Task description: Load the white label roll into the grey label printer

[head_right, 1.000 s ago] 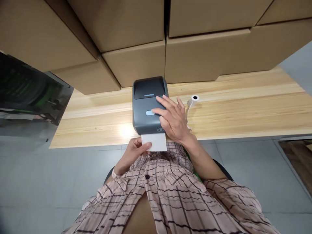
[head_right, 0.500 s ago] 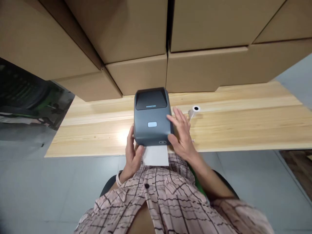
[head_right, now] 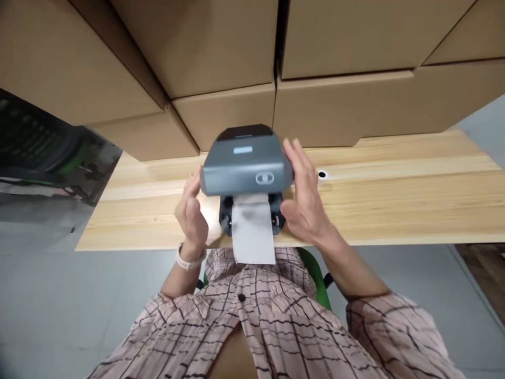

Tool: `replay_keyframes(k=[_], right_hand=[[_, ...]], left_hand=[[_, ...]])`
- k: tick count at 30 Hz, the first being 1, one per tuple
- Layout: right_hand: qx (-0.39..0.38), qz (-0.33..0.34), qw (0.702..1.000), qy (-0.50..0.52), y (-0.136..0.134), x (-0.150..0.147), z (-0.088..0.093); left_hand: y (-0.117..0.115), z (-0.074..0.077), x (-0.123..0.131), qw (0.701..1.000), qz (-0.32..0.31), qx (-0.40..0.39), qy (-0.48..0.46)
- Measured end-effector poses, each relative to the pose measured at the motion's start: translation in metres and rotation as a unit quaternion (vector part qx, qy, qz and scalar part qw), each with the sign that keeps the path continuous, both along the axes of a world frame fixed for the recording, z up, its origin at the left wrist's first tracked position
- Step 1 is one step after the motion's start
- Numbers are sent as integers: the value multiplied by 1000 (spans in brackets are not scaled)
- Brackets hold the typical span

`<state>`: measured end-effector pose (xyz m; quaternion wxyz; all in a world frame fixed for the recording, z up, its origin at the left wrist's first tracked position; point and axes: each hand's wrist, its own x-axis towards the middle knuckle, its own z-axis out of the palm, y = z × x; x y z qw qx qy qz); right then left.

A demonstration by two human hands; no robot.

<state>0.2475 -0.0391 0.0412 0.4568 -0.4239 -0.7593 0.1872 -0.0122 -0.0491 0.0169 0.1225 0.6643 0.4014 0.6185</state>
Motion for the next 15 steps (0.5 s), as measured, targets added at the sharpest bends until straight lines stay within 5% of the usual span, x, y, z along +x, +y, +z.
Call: replay_keyframes(k=[5, 10, 15], right_hand=[[155, 18, 987, 48, 84, -20, 50], [147, -47, 988, 24, 145, -29, 78], [80, -10, 997, 3, 180, -18, 87]], left_hand=[[48, 11, -8, 992, 31, -111, -48], [51, -9, -4, 947, -25, -307, -88], [44, -7, -3, 927, -47, -371, -19]])
